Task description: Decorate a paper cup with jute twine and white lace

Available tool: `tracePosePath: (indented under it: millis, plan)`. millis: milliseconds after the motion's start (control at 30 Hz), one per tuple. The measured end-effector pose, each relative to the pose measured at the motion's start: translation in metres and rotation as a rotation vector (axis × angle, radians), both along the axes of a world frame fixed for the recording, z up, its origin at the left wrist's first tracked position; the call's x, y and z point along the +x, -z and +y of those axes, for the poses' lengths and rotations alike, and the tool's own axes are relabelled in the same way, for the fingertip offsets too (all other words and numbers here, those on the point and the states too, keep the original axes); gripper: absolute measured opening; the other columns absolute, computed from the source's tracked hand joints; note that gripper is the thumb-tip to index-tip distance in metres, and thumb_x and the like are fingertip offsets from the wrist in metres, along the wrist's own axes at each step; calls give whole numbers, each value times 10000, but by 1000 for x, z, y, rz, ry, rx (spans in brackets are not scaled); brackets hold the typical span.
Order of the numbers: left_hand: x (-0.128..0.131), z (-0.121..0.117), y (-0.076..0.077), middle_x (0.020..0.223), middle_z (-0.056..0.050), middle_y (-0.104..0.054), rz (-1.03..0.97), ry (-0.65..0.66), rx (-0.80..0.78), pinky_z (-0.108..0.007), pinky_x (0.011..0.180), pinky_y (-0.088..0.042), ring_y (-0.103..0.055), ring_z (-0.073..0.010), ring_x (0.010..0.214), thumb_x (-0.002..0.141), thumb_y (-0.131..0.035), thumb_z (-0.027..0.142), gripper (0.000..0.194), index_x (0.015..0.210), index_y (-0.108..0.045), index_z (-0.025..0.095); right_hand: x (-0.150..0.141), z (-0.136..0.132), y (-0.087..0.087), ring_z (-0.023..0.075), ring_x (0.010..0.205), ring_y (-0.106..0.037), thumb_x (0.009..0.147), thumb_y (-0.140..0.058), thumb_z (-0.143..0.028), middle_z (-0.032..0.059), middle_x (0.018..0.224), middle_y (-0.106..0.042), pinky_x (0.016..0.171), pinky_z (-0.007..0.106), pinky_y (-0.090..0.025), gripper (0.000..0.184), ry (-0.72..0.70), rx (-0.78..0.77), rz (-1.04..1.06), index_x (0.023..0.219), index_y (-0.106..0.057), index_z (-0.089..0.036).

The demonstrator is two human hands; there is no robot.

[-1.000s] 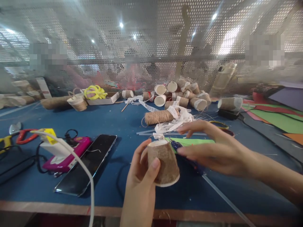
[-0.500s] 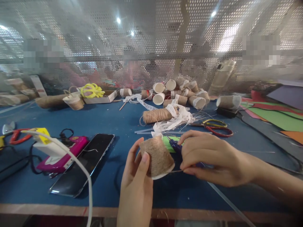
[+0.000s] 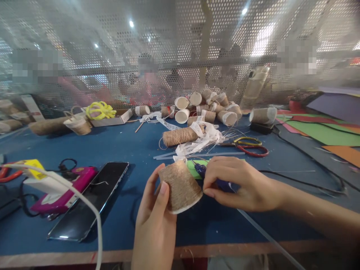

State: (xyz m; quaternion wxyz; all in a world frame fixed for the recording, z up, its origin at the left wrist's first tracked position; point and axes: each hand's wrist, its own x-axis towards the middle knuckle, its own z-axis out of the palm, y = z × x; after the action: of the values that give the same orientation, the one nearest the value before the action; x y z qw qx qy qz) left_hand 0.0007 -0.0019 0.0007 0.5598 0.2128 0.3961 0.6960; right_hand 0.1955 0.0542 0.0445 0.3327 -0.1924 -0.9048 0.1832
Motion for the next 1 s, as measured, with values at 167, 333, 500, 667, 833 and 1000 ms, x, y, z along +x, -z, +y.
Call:
tracePosePath:
  millis: [167,333,500,667,833,1000]
  plan:
    - [-1,0,-4,1156,-48,-793,-16,47,2,-376,1020,-568,-698,-257,1191,867,-762,377,308,1167,-743,308,1,0,2,134,705,-561,954,-611,-177,18,761,-648,684,277,-465,88,-7,-45,9,869,-633,-170]
    - [-5,-1,-14,1160,-42,-790,-6,120,-30,-425,982,-601,-685,-285,1211,878,-745,372,229,1101,-766,327,2,0,0,127,706,-562,950,-606,-172,13,770,-651,683,262,-469,82,12,-87,11,872,-633,-174]
    - [-6,-1,-17,1180,-30,-784,10,128,-36,-414,980,-606,-662,-288,1248,865,-758,376,209,1071,-775,340,-1,-2,-1,126,691,-541,949,-587,-165,9,759,-633,655,252,-448,109,19,-96,-20,844,-614,-181]
    - [-4,0,-13,1210,-34,-773,-16,128,-46,-391,973,-605,-666,-278,1240,863,-760,388,259,1116,-763,334,-1,-2,0,129,684,-509,934,-581,-150,9,754,-616,659,259,-416,105,29,-65,-48,838,-605,-182]
    - [0,-1,-8,1187,-47,-786,-66,51,-26,-312,870,-631,-719,-255,1145,858,-764,390,298,1145,-760,310,0,-1,0,121,677,-499,914,-595,-129,2,746,-602,653,256,-397,103,22,-56,-54,821,-605,-172]
    - [1,-1,-11,1176,-55,-795,-40,31,-29,-316,899,-630,-729,-252,1131,885,-753,338,254,1132,-773,285,1,1,1,114,697,-546,947,-615,-170,9,783,-635,652,234,-436,94,7,-129,-24,854,-629,-169]
